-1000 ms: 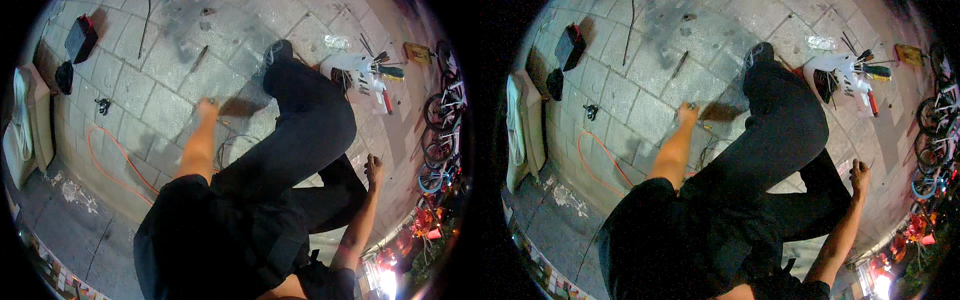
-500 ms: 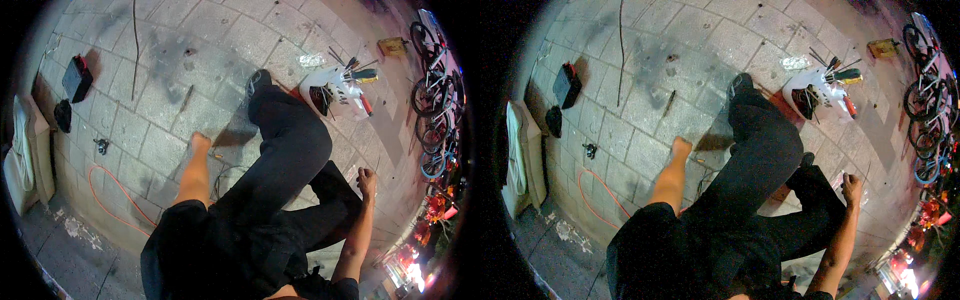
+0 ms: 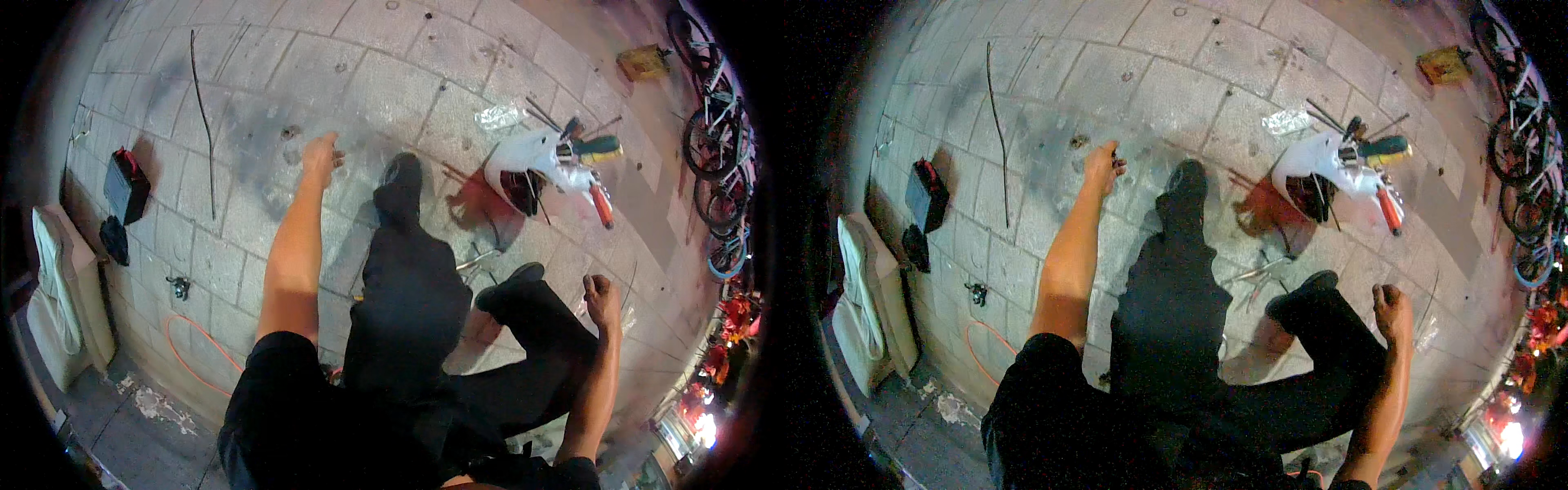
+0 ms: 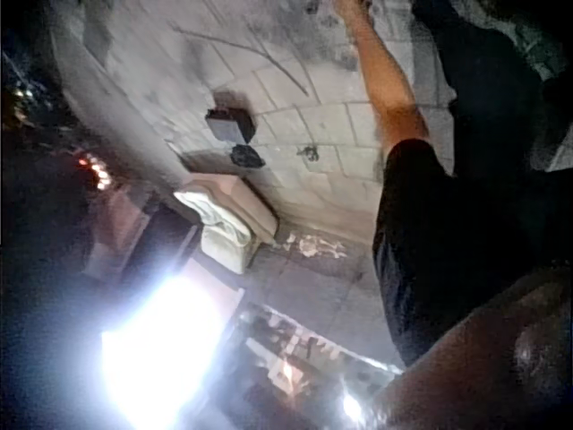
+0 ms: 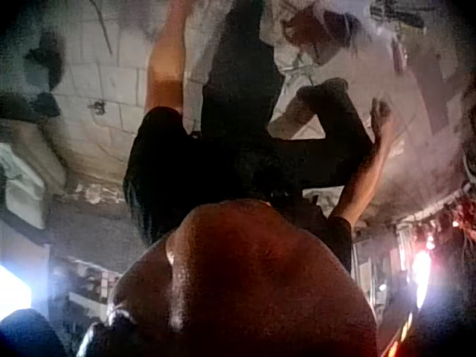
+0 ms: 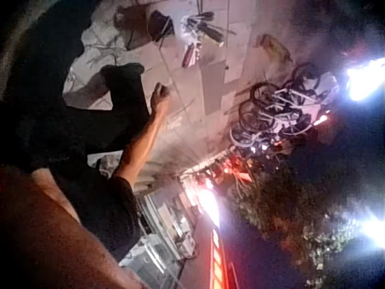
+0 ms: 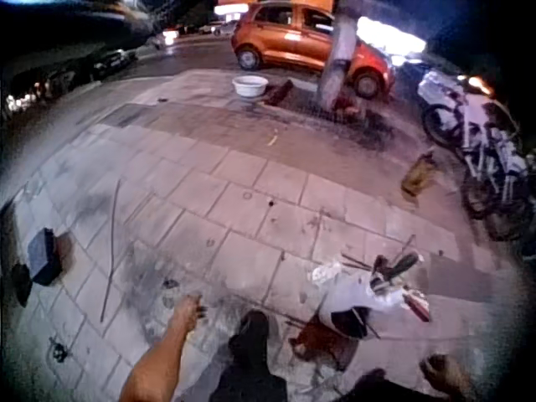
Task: The person sits on the sidewalk and assembles a small mechanical component by hand. They pick up a metal part, attach a smaller piece, and then use a grease gun to apply lubricant to the assembly.
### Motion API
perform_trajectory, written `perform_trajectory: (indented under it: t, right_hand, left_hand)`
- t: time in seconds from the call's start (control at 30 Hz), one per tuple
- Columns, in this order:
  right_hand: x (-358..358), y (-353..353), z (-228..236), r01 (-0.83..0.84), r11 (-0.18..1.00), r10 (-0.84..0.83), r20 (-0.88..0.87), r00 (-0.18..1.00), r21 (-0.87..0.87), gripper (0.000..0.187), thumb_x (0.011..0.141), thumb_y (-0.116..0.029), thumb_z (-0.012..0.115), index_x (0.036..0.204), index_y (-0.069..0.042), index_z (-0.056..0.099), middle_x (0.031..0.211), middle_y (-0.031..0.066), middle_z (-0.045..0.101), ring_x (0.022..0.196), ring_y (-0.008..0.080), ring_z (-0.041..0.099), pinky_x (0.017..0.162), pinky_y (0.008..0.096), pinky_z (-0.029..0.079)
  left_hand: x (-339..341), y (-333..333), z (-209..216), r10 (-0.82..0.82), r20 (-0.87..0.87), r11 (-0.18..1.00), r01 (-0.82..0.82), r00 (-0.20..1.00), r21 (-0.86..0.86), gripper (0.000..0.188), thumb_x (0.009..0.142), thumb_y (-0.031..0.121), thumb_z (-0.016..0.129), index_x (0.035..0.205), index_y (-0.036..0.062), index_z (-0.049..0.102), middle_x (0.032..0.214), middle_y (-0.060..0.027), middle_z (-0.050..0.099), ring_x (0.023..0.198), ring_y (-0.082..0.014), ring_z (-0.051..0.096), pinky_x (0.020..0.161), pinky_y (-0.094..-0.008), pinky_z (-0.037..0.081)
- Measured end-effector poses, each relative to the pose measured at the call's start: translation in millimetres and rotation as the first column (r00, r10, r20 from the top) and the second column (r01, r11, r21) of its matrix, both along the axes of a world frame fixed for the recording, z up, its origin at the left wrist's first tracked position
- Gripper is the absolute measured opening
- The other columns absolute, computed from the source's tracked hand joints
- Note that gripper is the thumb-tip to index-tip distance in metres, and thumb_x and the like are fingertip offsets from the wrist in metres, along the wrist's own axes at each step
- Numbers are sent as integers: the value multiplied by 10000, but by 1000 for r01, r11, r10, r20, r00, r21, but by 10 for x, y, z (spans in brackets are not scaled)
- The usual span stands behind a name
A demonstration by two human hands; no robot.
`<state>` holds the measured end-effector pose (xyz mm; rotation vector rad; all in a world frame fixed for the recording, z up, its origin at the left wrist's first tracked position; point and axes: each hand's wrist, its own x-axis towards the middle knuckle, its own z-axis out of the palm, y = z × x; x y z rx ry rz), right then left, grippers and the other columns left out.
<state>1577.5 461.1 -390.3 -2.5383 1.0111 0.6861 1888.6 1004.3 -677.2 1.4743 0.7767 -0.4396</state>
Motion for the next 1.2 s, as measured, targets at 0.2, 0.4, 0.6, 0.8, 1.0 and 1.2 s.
perform_trajectory:
  t: [0.2, 0.4, 0.6, 0.8, 1.0, 1.2]
  right_hand:
    - [207, -283, -201, 16, 998, -14, -39, 999, 52, 393, 1027, -342, 606, 994, 41, 687, 724, 168, 660, 688, 253, 646, 701, 403, 507]
    - [392, -319, -236, 148, 984, -142, -67, 988, 96, 363, 1033, -313, 622, 906, 24, 667, 672, 111, 609, 635, 195, 586, 631, 382, 469]
    - [474, -300, -179, 192, 976, -175, -147, 973, 107, 350, 1042, -303, 616, 961, 30, 685, 687, 74, 618, 645, 168, 587, 623, 352, 473]
    - [674, -98, -128, 187, 975, -174, -114, 978, 118, 347, 1042, -293, 607, 968, 38, 679, 698, 99, 617, 658, 190, 599, 638, 364, 478]
    - [651, -114, -81, -69, 991, 72, -16, 997, 118, 344, 1045, -283, 598, 997, 49, 673, 730, 116, 626, 677, 194, 605, 666, 374, 490]
    - [389, -230, -140, 20, 980, -25, 23, 999, 200, 362, 1045, -318, 613, 1014, 38, 667, 719, 56, 590, 656, 141, 558, 625, 335, 461]
  left_hand:
    - [1225, -317, -21, -179, 121, 939, 133, 976, 316, 494, 895, 289, 764, 1184, -70, 585, 895, -157, 677, 612, -203, 655, 519, -340, 525]
    - [2014, -126, -752, -387, 32, 732, 286, 921, 618, 483, 916, 255, 731, 1313, 35, 565, 984, -194, 722, 769, -284, 708, 676, -416, 562]
    - [2332, -215, -929, -682, -107, 341, 444, 724, 829, 431, 898, 277, 737, 1279, 96, 650, 1209, -217, 714, 1152, -421, 666, 977, -492, 524]
    - [2270, -260, -724, -728, -269, 168, 545, 630, 821, 394, 936, 307, 684, 1255, 76, 678, 1121, -200, 744, 1065, -417, 692, 894, -494, 557]
    - [1021, -249, -345, -392, 63, 911, 377, 918, 168, 359, 965, 320, 641, 1139, 8, 677, 940, -109, 724, 892, -283, 713, 732, -458, 549]
    - [-1230, -142, 65, 139, -62, 605, -134, 988, -785, 136, 916, 192, 589, 870, 70, 630, 981, -123, 680, 879, -280, 654, 730, -418, 513]
